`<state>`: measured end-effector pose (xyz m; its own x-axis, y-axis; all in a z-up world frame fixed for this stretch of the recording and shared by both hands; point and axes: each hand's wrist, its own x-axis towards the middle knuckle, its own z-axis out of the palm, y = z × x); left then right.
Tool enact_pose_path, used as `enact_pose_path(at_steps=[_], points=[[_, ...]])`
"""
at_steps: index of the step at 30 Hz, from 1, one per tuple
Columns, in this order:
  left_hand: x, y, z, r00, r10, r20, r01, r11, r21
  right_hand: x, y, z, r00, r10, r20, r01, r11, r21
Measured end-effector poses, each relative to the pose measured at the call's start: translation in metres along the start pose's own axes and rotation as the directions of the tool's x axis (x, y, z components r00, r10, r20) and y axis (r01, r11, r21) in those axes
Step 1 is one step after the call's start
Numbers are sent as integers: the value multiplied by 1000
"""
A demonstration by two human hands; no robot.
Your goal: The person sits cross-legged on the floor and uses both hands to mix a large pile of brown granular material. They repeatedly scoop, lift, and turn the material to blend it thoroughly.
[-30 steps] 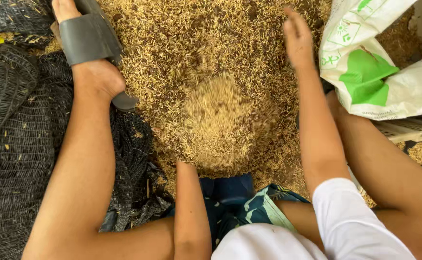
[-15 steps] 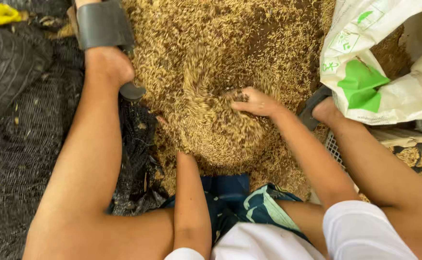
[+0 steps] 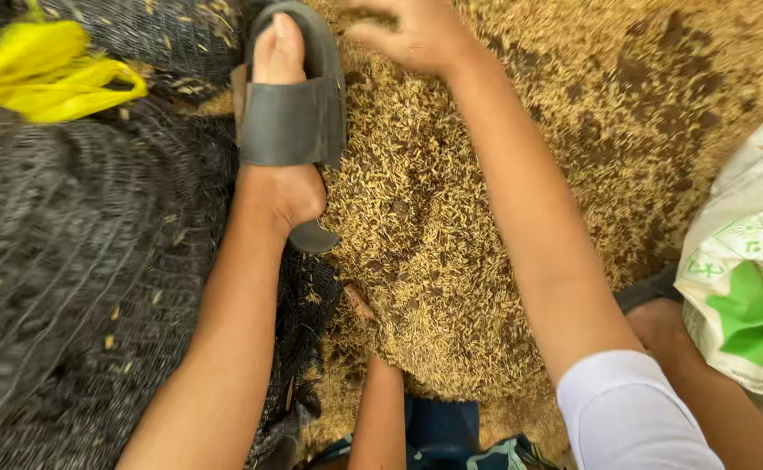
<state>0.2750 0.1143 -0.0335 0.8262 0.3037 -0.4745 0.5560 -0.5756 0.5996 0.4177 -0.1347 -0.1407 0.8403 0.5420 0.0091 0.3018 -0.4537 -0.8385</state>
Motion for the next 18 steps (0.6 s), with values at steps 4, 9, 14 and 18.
enact_pose_path(at_steps=[4,9,14,18], points=[[-63,17,-1,999,-19,25,19,1000,5,-30,-23,11,963,63,262,-83,994,67],[-98,30,-38,999,35,1,-35,997,70,-132,-56,21,756,230,613,-404,901,160],[-104,-20,11,994,63,89,-67,997,39,-247,-58,45,799,390,458,-533,812,237],[-113,-85,54,988,31,153,-22,998,-60,-346,-83,28,888,406,214,-459,810,365]])
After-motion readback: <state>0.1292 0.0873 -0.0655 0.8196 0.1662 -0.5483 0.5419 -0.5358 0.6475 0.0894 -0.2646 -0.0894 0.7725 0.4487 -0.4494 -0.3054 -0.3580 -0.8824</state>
